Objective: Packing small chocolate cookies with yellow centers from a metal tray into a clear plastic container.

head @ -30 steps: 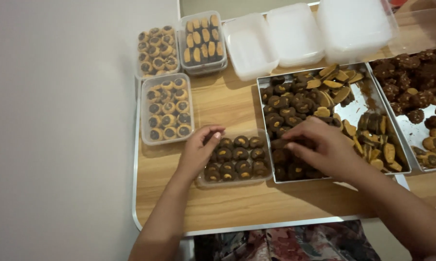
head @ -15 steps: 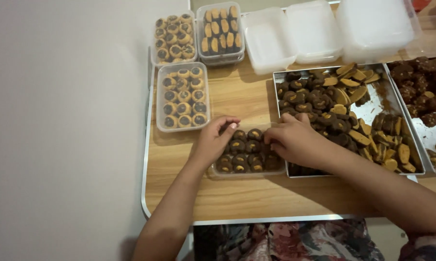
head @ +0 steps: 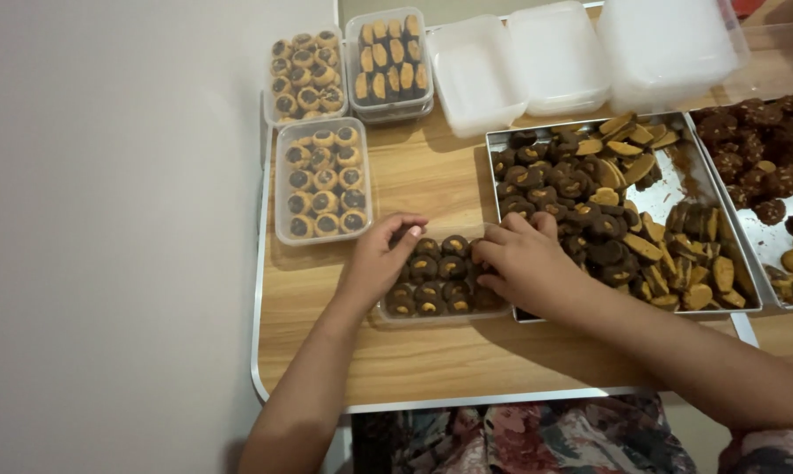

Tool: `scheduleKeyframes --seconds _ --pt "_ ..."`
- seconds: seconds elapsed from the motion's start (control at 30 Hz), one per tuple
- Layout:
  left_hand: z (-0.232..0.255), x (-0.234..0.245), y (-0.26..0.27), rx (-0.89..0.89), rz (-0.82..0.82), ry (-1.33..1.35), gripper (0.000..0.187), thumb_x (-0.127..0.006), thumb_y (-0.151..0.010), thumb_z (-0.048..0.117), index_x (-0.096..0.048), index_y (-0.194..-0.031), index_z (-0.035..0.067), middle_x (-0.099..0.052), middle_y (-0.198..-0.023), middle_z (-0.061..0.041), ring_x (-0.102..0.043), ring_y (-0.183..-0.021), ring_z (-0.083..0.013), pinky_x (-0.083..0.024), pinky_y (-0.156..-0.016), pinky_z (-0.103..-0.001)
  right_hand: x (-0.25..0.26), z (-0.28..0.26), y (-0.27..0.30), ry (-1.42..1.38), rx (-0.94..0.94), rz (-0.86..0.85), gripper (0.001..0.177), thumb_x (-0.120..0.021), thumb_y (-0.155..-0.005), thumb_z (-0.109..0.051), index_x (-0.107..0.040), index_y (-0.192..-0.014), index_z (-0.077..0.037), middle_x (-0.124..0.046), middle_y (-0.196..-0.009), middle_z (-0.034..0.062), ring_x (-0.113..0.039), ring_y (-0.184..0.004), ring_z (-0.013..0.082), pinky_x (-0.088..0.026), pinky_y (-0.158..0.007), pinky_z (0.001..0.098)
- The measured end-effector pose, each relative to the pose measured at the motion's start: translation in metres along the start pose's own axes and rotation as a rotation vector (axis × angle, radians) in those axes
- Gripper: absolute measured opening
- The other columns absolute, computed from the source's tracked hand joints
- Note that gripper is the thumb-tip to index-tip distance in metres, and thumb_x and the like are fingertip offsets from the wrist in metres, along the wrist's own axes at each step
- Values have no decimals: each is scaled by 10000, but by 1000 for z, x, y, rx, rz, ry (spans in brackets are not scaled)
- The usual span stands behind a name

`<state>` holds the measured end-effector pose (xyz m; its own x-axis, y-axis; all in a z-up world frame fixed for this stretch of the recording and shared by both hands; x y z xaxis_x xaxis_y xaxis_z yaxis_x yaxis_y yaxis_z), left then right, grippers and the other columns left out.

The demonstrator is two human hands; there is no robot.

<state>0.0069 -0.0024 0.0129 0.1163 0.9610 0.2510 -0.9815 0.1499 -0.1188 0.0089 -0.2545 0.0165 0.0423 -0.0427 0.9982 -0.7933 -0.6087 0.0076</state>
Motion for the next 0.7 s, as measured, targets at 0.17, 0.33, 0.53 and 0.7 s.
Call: scheduleKeyframes --seconds 0.17,0.33,0.53,0.7 --pt "-1 -1 -1 7 -2 12 244 -623 -1012 184 -765 -1188 93 -783 -1036 -133 -722 -1070 -286 -553 -949 -450 -15 3 -1 4 27 65 273 -781 -802 -421 -654 -955 -233 -628 -929 -59 -526 -1061 198 -336 -959 514" --pt "-2 -1 -1 9 -9 9 246 -623 -1015 195 -763 -1186 89 -781 -1032 -139 -720 -1068 -298 -550 -950 -457 -16 2 -1 -16 52 99 272 -785 -813 -409 -659 -938 -202 -618 -902 -30 -534 -1030 225 -359 -944 523" --pt "3 0 1 19 -6 -1 251 -625 -1015 204 -764 -1190 91 -785 -1035 -143 -724 -1067 -300 -549 -950 -460 34 6 10 -17 -54 123 334 -764 -817 -475 -681 -1009 -214 -667 -1000 -2 -546 -1119 250 -339 -996 627" --pt "1 -2 0 33 -4 3 257 -622 -1011 193 -763 -1199 88 -788 -1036 -153 -728 -1058 -304 -554 -939 -455 65 54 33 60 -170 445 138 -725 -982 -400 -707 -1070 -295 -640 -968 -94 -582 -1115 197 -333 -995 463"
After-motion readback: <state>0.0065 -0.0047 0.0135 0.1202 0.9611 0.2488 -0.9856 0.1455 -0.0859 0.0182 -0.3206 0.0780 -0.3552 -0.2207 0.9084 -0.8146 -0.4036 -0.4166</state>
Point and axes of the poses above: each hand's wrist, its own y-axis away from the middle knuckle, its own x-axis out of the back of the hand, z = x × y, the point moved 1 cm from there along -y, towards the middle knuckle
